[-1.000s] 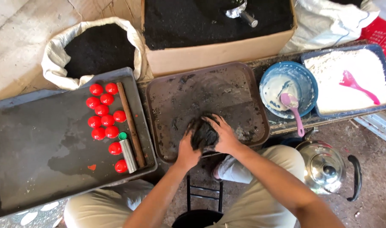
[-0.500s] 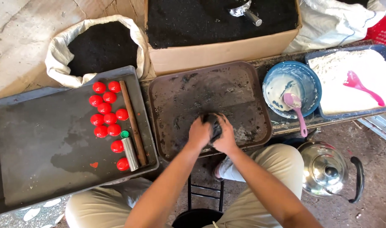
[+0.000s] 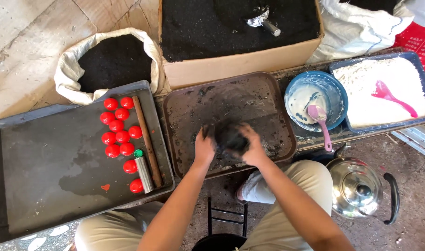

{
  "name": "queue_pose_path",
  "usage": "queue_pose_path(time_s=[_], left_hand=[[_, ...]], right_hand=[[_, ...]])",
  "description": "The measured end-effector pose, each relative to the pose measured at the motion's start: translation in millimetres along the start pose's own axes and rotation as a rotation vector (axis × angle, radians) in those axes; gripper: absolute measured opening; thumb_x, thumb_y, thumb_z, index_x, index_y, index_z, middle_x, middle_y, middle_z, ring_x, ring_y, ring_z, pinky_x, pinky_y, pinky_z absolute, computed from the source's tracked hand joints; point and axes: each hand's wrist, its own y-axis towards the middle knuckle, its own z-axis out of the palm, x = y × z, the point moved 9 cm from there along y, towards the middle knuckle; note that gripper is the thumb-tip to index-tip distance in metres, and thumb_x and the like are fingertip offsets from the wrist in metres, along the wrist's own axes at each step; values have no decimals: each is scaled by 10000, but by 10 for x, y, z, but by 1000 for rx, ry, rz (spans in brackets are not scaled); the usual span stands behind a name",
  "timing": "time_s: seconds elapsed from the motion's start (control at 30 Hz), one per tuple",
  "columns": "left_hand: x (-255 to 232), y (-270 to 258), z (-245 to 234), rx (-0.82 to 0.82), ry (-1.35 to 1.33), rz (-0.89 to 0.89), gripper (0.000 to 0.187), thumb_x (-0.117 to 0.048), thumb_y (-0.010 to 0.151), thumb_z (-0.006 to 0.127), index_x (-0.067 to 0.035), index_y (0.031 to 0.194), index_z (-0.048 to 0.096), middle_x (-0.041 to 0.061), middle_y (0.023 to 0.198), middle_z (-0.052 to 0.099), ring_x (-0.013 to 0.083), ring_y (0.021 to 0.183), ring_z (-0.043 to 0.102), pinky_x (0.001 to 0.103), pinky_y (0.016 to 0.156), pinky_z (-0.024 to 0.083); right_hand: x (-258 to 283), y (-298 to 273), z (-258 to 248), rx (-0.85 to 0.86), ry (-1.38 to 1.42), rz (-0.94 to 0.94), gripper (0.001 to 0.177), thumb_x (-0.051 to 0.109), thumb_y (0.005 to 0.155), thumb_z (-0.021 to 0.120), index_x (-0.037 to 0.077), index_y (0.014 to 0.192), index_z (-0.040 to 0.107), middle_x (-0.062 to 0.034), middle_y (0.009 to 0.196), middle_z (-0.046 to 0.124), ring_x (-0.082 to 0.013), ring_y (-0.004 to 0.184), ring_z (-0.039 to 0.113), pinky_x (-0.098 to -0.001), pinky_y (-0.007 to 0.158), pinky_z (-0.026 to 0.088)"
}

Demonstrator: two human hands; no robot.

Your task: The person kneads a dark dough on a tray using both hands, repeatedly pressing and folding it. They then use a cylindrical cutter to cut a piece from the dough and continue kneading the remaining mass.

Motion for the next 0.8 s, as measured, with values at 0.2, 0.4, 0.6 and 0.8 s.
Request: queue_pose_path(time_s=[0.2,0.4,0.6,0.8], left_hand=[[-659,-609,786,50,1121,453,391,-392,1022,580,-111,1284,653,151,1247,698,338,1236,634,449,1080,487],[-357,-164,762,192,1658,200,641,-389,988,575,-88,1540,448,203,1512,499,363,1393,505,479,1126,445],[-319,-230,941,397,1693,251,594,-279,953,627,12,1461,528,265,1458,533,431,1358,533,488,1119,465],[-694,-787,881,346,1263,538,420,-145,1006,611,60,1371,588,306,1336,577,485,1313,531,552,1098,479]], right_hand=[[391,165,-13,64,-230,-123,342,137,788,799,116,1129,792,-141,1048,774,-403,1024,710,-494,982,526],[-254,-105,-338,51,-142,42,542,195,841,724,29,1353,656,-273,1266,667,-465,1233,587,-591,1072,412],[-18,-210,-180,696,-817,310,1290,-127,517,778,65,1634,161,-315,1582,318,-583,1414,338,-788,991,395],[-389,-306,-40,728,-796,112,1202,-113,522,788,41,1602,282,-299,1486,480,-575,1330,460,-727,985,459]])
